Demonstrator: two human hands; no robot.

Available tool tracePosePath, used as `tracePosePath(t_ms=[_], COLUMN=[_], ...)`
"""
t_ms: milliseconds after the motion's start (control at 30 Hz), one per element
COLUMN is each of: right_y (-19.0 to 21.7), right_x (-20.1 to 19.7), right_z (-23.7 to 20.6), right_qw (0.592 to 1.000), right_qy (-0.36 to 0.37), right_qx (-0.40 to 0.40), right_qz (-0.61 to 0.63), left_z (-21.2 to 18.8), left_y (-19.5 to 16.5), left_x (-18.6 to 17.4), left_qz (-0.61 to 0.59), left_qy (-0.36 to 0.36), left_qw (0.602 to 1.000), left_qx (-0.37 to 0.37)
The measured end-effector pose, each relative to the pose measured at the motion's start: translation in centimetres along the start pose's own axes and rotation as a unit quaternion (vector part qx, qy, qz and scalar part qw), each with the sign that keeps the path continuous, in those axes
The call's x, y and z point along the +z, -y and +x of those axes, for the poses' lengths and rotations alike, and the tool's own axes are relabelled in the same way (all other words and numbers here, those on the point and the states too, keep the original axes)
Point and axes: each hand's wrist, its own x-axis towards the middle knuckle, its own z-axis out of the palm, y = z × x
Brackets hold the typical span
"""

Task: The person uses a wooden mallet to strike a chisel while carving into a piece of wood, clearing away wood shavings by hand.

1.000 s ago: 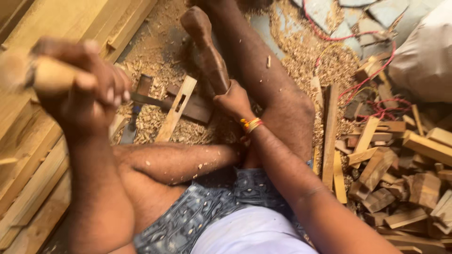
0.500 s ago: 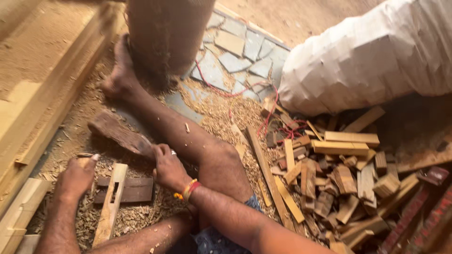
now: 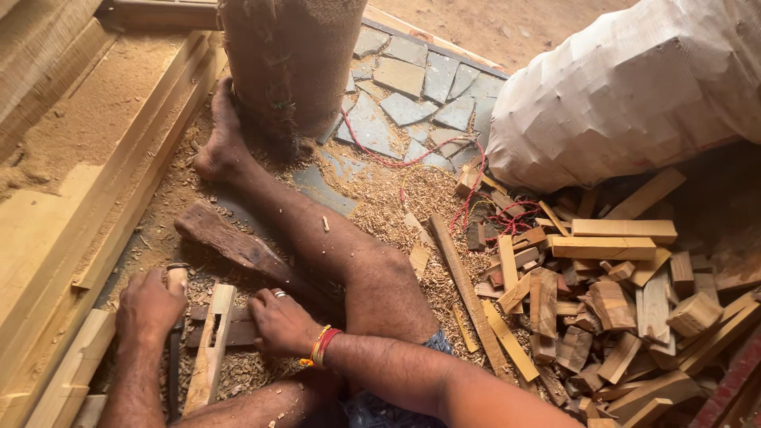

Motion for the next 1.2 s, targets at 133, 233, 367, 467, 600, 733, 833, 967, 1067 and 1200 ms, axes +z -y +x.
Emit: tracePosePath(t_ms=[133, 233, 367, 467, 600, 733, 833, 967, 1067, 1200], right_y=[-1.8, -1.9, -0.6, 1.2, 1.6, 0.0, -1.0, -1.3, -1.3, -1.4], right_x=[1.8, 2.5, 2.7, 1.6, 0.3, 0.2, 0.3, -0.5, -1.7, -3.3], right_z=[1.2, 1.9, 1.7, 1.1, 0.6, 1.1, 1.8, 2.7, 3.0, 3.1], right_qw=[1.000, 0.988, 0.997, 0.988, 0.995, 0.995, 0.998, 0.998, 0.997, 0.991], right_qy=[-0.012, 0.129, 0.047, 0.143, 0.096, 0.096, 0.051, 0.021, 0.012, -0.035], right_qx=[-0.016, 0.076, -0.030, 0.056, 0.001, 0.025, 0.022, 0.047, 0.062, 0.110], right_qz=[0.006, 0.042, -0.056, -0.030, -0.014, 0.010, 0.012, 0.027, 0.046, 0.069], left_z=[-0.7, -1.7, -3.9, -5.1, -5.0, -3.8, -3.4, -3.1, -3.6, -6.3], left_y=[0.9, 3.4, 6.1, 5.4, 4.1, 4.5, 4.6, 4.0, 3.8, 4.9], left_x=[-1.4, -2.3, -4.5, -5.0, -3.8, -2.0, -1.6, -3.5, -7.2, -11.6], left_qz=[0.049, 0.058, 0.083, 0.068, 0.103, 0.106, 0.068, -0.043, -0.141, -0.533], left_qy=[0.112, 0.079, 0.072, 0.086, 0.116, 0.066, 0.047, 0.082, 0.020, -0.028], left_qw=[0.991, 0.994, 0.985, 0.981, 0.972, 0.977, 0.981, 0.971, 0.968, 0.842], left_qx=[-0.054, 0.044, -0.136, -0.161, -0.176, -0.171, -0.174, -0.220, -0.204, 0.080])
